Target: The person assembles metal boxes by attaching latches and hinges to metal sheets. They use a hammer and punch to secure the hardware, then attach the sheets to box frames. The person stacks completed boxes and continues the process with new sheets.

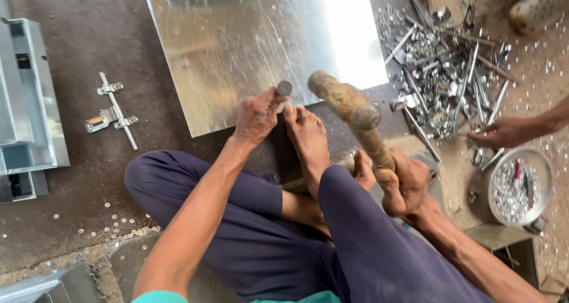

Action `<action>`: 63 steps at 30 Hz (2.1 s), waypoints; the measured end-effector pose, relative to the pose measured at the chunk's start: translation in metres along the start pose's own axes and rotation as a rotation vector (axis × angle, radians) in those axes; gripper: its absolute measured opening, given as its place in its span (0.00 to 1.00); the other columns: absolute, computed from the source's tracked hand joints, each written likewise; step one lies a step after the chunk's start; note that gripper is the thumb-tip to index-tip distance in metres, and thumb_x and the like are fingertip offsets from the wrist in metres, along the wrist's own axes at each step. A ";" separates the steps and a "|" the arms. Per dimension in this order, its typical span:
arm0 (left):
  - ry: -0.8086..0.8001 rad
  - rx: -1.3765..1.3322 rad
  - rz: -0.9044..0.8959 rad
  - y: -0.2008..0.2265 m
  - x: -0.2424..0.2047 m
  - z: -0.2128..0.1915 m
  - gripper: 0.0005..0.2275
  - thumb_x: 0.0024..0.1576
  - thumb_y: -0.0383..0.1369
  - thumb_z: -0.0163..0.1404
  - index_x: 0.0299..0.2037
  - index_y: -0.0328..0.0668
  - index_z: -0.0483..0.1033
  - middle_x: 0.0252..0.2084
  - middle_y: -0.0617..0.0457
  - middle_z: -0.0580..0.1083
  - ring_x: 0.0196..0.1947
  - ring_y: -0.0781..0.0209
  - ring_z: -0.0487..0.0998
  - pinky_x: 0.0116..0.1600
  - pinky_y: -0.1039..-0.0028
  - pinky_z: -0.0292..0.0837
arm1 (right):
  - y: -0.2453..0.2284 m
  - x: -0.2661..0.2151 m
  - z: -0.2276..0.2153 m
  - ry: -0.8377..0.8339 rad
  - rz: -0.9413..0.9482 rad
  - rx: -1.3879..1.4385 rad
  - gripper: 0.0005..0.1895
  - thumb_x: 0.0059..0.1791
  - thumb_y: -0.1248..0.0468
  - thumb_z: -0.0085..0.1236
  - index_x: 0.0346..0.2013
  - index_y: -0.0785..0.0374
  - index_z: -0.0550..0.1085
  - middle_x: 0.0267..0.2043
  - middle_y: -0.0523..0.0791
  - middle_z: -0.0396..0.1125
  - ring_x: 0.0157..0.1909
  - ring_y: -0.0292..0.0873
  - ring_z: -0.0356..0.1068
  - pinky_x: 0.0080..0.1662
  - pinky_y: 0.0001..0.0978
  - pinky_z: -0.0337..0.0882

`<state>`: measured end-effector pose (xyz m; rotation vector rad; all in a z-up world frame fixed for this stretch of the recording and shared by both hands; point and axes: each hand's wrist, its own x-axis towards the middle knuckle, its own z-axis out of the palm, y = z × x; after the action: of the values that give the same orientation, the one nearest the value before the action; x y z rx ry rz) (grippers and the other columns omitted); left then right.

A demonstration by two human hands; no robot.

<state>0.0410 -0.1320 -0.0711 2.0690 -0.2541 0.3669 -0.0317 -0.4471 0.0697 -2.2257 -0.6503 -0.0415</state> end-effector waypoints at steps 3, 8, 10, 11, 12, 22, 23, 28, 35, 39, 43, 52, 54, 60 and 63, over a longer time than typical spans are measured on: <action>0.008 0.027 0.022 -0.002 -0.006 -0.002 0.03 0.64 0.30 0.54 0.42 0.40 0.76 0.30 0.42 0.76 0.29 0.45 0.81 0.31 0.62 0.72 | 0.003 0.011 0.013 -0.114 0.089 0.065 0.18 0.58 0.55 0.39 0.32 0.64 0.69 0.22 0.46 0.61 0.20 0.42 0.62 0.27 0.37 0.63; 0.140 -0.180 -0.024 0.005 0.009 0.008 0.04 0.66 0.31 0.53 0.45 0.39 0.77 0.33 0.46 0.79 0.34 0.52 0.83 0.35 0.65 0.78 | -0.009 0.020 0.016 -0.250 0.522 0.078 0.21 0.57 0.52 0.41 0.32 0.66 0.70 0.20 0.44 0.68 0.19 0.41 0.67 0.25 0.37 0.65; 0.067 -0.205 -0.131 0.004 0.023 0.013 0.06 0.66 0.32 0.53 0.48 0.42 0.78 0.33 0.49 0.81 0.30 0.55 0.82 0.33 0.66 0.77 | -0.010 0.020 0.014 -0.176 0.493 0.106 0.20 0.57 0.52 0.40 0.36 0.66 0.73 0.21 0.45 0.68 0.20 0.40 0.66 0.26 0.36 0.63; -0.087 -0.119 -0.231 0.004 0.023 0.016 0.06 0.66 0.33 0.52 0.49 0.45 0.79 0.31 0.50 0.82 0.25 0.55 0.80 0.28 0.66 0.73 | -0.012 0.015 0.013 -0.188 0.508 0.077 0.21 0.57 0.52 0.40 0.36 0.66 0.72 0.20 0.47 0.65 0.20 0.41 0.64 0.26 0.37 0.62; -0.245 -0.034 -0.327 0.004 0.022 0.018 0.07 0.66 0.34 0.51 0.50 0.48 0.80 0.28 0.51 0.82 0.19 0.55 0.77 0.24 0.66 0.70 | -0.013 0.011 0.012 -0.200 0.522 0.048 0.21 0.58 0.52 0.40 0.36 0.67 0.72 0.19 0.48 0.62 0.19 0.43 0.61 0.26 0.38 0.60; -0.114 -0.137 -0.007 -0.002 0.020 0.017 0.09 0.63 0.29 0.55 0.52 0.40 0.75 0.40 0.48 0.82 0.39 0.59 0.86 0.35 0.73 0.81 | -0.013 0.003 -0.003 -0.011 0.424 0.128 0.19 0.57 0.54 0.42 0.31 0.66 0.68 0.16 0.46 0.57 0.18 0.40 0.55 0.24 0.38 0.55; -0.117 -0.133 -0.003 -0.003 0.021 0.019 0.09 0.63 0.29 0.55 0.52 0.41 0.75 0.39 0.49 0.82 0.38 0.59 0.86 0.35 0.73 0.81 | -0.012 0.004 -0.005 0.035 0.324 0.163 0.19 0.57 0.54 0.41 0.31 0.65 0.68 0.17 0.45 0.58 0.18 0.38 0.55 0.24 0.36 0.56; -0.143 -0.024 -0.031 0.001 0.014 0.020 0.07 0.62 0.29 0.56 0.48 0.39 0.77 0.35 0.46 0.81 0.32 0.56 0.85 0.31 0.68 0.76 | -0.003 0.005 0.010 0.042 -0.058 -0.012 0.18 0.60 0.56 0.42 0.30 0.62 0.65 0.27 0.51 0.57 0.23 0.44 0.56 0.29 0.38 0.59; -0.082 -0.120 -0.031 -0.014 0.010 0.025 0.04 0.64 0.28 0.52 0.45 0.36 0.75 0.38 0.45 0.81 0.33 0.53 0.85 0.32 0.66 0.76 | 0.006 -0.002 0.021 0.099 0.023 0.158 0.14 0.58 0.62 0.42 0.45 0.71 0.72 0.31 0.54 0.69 0.29 0.50 0.71 0.33 0.43 0.70; -0.123 0.125 0.077 -0.012 0.014 0.027 0.05 0.65 0.31 0.53 0.42 0.39 0.79 0.33 0.44 0.79 0.33 0.50 0.83 0.35 0.63 0.77 | 0.000 -0.003 0.016 -0.094 0.271 0.074 0.15 0.60 0.57 0.45 0.43 0.69 0.71 0.29 0.54 0.67 0.29 0.49 0.68 0.32 0.42 0.66; 0.080 -0.292 -0.123 -0.003 0.029 0.032 0.05 0.69 0.31 0.48 0.48 0.42 0.77 0.41 0.53 0.83 0.40 0.60 0.86 0.40 0.69 0.83 | -0.005 -0.008 0.013 -0.018 0.536 0.136 0.17 0.55 0.57 0.43 0.44 0.68 0.73 0.16 0.49 0.62 0.17 0.41 0.61 0.25 0.40 0.60; -0.161 -0.070 -0.074 -0.001 0.072 0.042 0.07 0.65 0.35 0.53 0.47 0.42 0.77 0.33 0.51 0.82 0.30 0.60 0.85 0.29 0.68 0.76 | 0.015 -0.013 0.013 -0.013 0.501 0.055 0.19 0.57 0.54 0.42 0.37 0.68 0.70 0.18 0.50 0.56 0.19 0.42 0.55 0.26 0.39 0.57; -0.109 -0.143 -0.005 -0.005 0.073 0.044 0.08 0.65 0.35 0.53 0.49 0.42 0.76 0.34 0.50 0.82 0.35 0.59 0.86 0.31 0.69 0.79 | 0.014 -0.008 0.011 -0.020 0.520 0.038 0.19 0.57 0.53 0.42 0.36 0.68 0.70 0.18 0.49 0.57 0.19 0.41 0.57 0.26 0.39 0.58; -0.160 -0.026 -0.068 -0.011 0.064 0.044 0.09 0.63 0.35 0.55 0.49 0.42 0.78 0.31 0.48 0.81 0.31 0.56 0.86 0.29 0.66 0.76 | 0.001 0.013 0.003 0.114 0.384 0.186 0.19 0.57 0.53 0.40 0.36 0.66 0.69 0.18 0.44 0.59 0.19 0.38 0.58 0.25 0.34 0.58; -0.086 -0.102 0.124 -0.012 0.060 0.049 0.08 0.65 0.35 0.54 0.49 0.42 0.75 0.40 0.50 0.82 0.40 0.55 0.86 0.36 0.70 0.82 | 0.005 0.024 0.007 0.057 0.295 0.104 0.18 0.59 0.57 0.40 0.45 0.71 0.69 0.21 0.45 0.60 0.21 0.37 0.59 0.26 0.32 0.59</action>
<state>0.1083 -0.1699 -0.0824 1.9758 -0.4452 0.3329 -0.0098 -0.4339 0.0674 -2.1886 -0.2819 0.0766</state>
